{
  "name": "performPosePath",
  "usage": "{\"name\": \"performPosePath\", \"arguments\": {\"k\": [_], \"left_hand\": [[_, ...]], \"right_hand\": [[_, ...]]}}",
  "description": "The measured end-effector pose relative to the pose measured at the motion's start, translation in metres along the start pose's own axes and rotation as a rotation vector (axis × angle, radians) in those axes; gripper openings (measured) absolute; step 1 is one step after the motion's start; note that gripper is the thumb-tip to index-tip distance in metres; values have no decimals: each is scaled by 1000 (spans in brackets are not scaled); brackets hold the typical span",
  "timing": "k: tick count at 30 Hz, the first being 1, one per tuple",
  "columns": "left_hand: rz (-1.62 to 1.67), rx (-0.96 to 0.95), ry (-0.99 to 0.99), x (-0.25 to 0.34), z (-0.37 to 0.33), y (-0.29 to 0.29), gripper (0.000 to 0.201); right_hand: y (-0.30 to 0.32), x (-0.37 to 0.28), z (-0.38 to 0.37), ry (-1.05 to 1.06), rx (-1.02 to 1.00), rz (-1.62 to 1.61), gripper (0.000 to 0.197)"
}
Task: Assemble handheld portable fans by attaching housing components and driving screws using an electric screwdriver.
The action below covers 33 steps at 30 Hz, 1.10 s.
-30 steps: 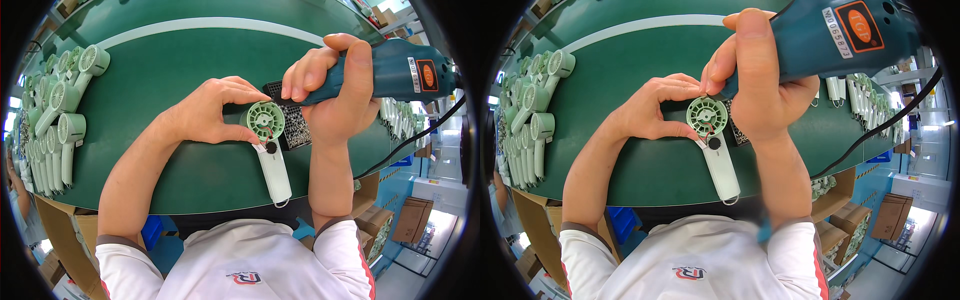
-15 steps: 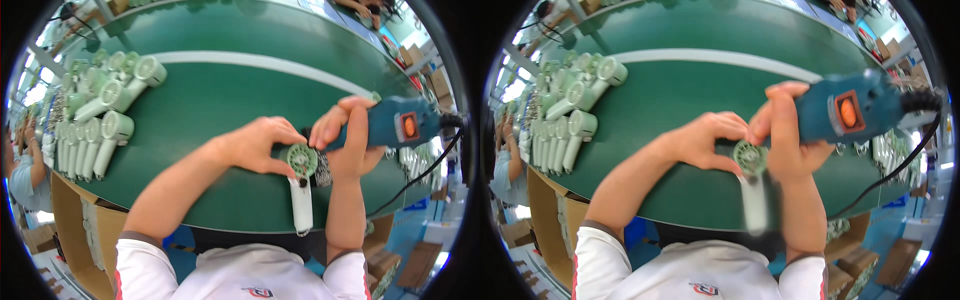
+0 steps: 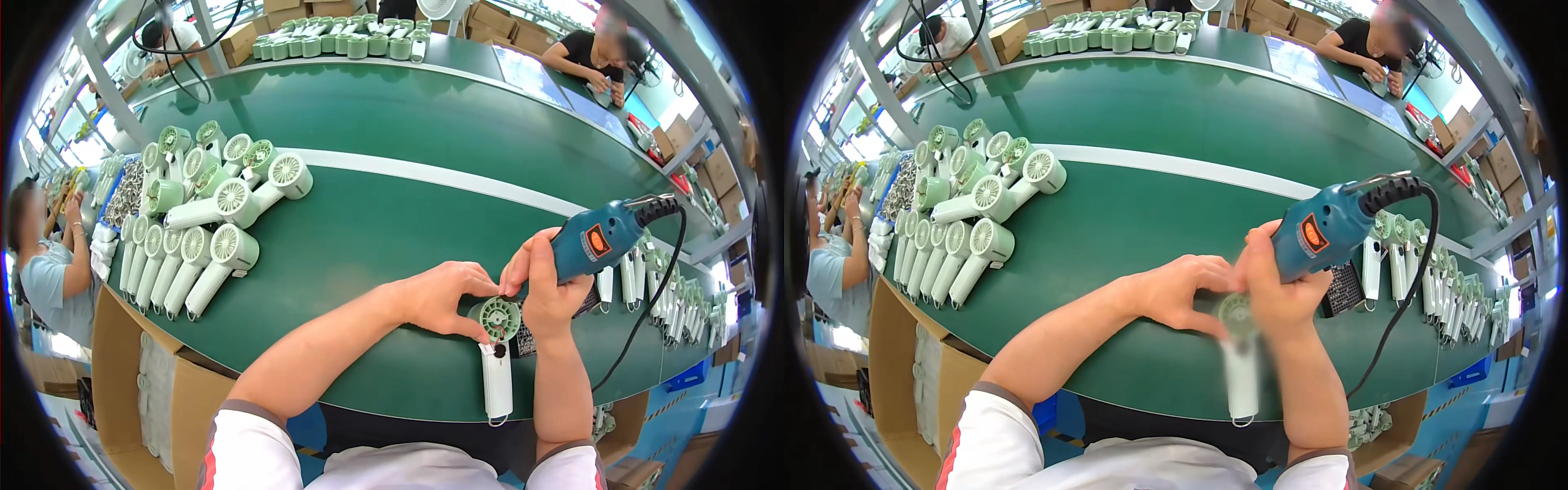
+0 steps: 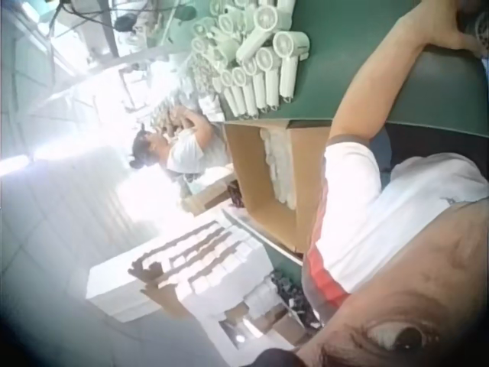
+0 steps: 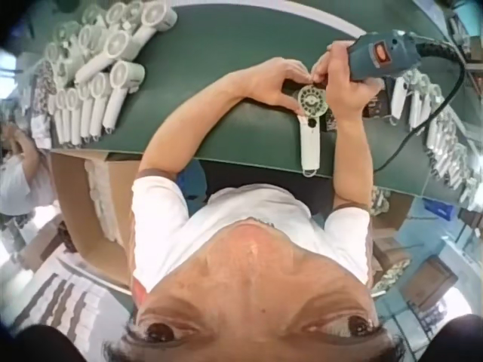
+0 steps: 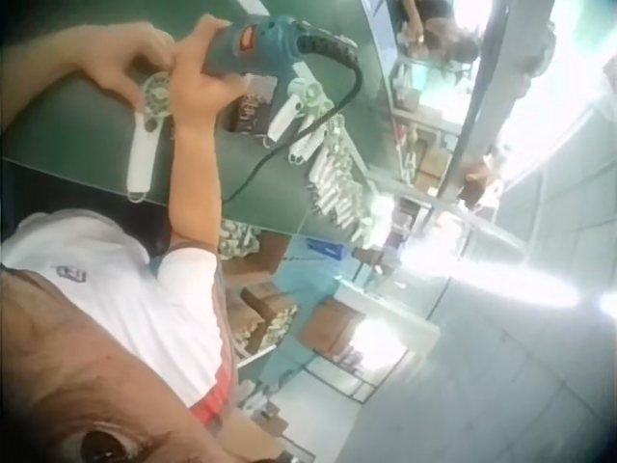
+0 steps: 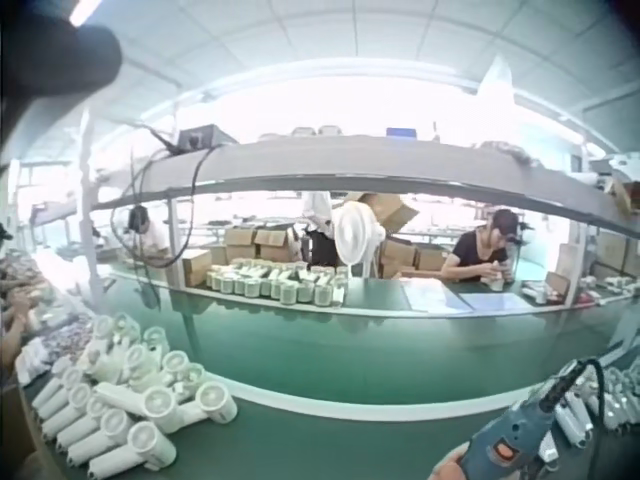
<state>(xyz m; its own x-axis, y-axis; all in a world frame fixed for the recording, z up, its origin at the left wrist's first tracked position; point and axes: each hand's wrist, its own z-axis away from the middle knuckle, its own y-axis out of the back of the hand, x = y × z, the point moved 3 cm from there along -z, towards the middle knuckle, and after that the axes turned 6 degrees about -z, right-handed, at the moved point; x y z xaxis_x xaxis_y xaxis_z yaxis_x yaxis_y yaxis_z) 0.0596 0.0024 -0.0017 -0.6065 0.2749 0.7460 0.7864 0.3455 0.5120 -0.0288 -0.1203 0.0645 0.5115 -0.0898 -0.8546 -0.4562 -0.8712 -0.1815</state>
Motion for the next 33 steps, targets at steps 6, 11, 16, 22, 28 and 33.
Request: {"name": "performPosePath", "arguments": {"k": [6, 11, 16, 22, 28, 33], "left_hand": [[7, 23, -16, -3, -2, -3, 58], [6, 50, -4, -2, 5, 3, 60], [-40, 69, -9, -10, 1, -2, 69], [-40, 12, 122, -4, 8, -3, 79], [39, -102, 110, 11, -9, -11, 75], [-52, -11, 18, -5, 13, 12, 61]], "right_hand": [[0, 0, -1, -38, -23, -24, 8], [-7, 8, -1, -53, -43, 4, 9], [-4, 6, -1, -60, 34, -81, 17], [-9, 4, 5, -62, -18, -76, 26], [28, 5, 12, -88, 7, -58, 14], [-7, 5, -12, -32, -239, 39, 10]]}}
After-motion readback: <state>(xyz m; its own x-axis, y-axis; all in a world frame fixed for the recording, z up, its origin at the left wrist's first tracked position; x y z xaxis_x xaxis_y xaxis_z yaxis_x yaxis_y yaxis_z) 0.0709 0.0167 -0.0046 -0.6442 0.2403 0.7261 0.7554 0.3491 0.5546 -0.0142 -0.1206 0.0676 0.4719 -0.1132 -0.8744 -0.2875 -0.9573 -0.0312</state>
